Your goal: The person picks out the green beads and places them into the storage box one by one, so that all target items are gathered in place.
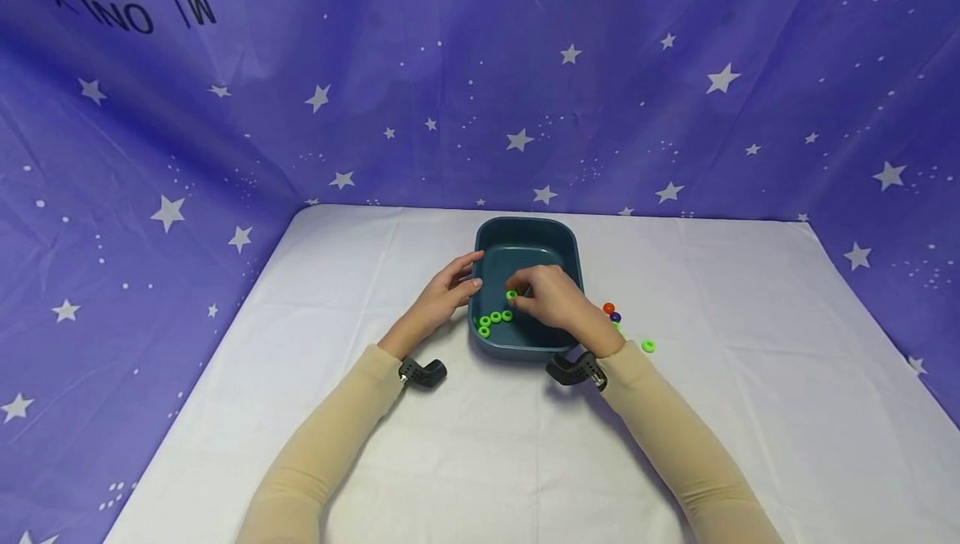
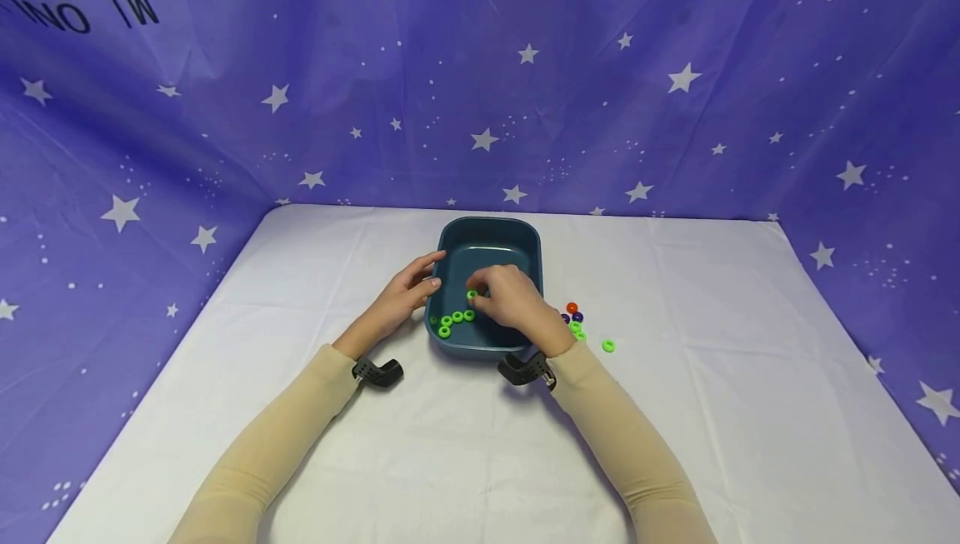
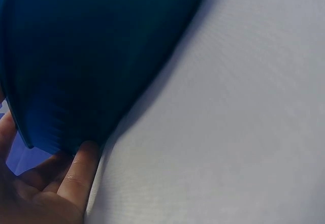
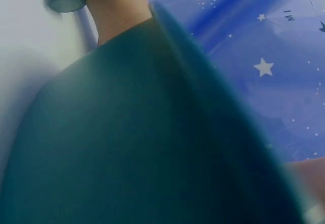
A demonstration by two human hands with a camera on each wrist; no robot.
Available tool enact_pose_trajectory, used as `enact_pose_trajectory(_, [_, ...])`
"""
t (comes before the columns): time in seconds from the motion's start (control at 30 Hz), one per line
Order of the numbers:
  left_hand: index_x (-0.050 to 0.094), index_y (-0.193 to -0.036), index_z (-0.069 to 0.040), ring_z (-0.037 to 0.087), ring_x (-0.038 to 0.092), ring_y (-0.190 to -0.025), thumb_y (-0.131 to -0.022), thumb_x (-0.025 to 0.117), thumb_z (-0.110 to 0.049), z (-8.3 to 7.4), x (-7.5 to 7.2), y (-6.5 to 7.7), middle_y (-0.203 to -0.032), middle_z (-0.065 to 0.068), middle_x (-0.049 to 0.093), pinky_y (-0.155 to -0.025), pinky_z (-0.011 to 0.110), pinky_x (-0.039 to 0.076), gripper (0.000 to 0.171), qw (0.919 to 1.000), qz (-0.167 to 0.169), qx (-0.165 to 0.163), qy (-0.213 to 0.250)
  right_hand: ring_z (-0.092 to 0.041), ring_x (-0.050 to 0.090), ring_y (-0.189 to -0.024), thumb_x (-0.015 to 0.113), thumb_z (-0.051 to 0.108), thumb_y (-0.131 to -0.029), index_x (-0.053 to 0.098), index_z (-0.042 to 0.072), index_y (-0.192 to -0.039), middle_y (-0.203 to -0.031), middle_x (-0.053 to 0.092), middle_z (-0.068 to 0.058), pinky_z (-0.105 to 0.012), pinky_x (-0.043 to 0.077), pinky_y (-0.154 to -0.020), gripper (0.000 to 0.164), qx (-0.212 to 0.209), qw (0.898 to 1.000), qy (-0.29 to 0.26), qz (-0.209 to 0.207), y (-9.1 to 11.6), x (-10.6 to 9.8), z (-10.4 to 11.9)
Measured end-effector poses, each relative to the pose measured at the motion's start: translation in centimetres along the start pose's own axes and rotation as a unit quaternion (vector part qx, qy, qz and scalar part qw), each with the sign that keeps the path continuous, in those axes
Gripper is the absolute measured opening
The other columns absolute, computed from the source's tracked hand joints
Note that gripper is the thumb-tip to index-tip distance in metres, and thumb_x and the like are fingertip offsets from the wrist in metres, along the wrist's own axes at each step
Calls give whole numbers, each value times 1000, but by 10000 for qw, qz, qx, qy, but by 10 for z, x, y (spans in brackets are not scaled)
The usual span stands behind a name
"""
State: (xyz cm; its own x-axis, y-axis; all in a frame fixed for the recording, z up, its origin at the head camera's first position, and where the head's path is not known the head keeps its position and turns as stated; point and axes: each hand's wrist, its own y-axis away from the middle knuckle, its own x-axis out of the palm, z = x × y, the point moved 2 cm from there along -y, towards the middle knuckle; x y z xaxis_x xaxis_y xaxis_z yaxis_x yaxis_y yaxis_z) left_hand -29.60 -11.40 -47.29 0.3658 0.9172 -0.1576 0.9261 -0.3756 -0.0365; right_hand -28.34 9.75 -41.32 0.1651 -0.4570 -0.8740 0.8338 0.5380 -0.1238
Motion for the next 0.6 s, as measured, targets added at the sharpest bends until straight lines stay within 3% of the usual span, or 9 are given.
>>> enact_pose_trajectory(0.6, [37, -159, -19, 36, 46, -144, -106, 54, -21, -1, 0, 0, -160, 21, 38, -112, 57, 46, 56, 10000, -27, -50, 31, -17, 69, -83, 79, 14, -87, 78, 5, -106, -93, 77, -7, -37, 58, -79, 21, 171, 9987, 342, 343, -3, 11, -6])
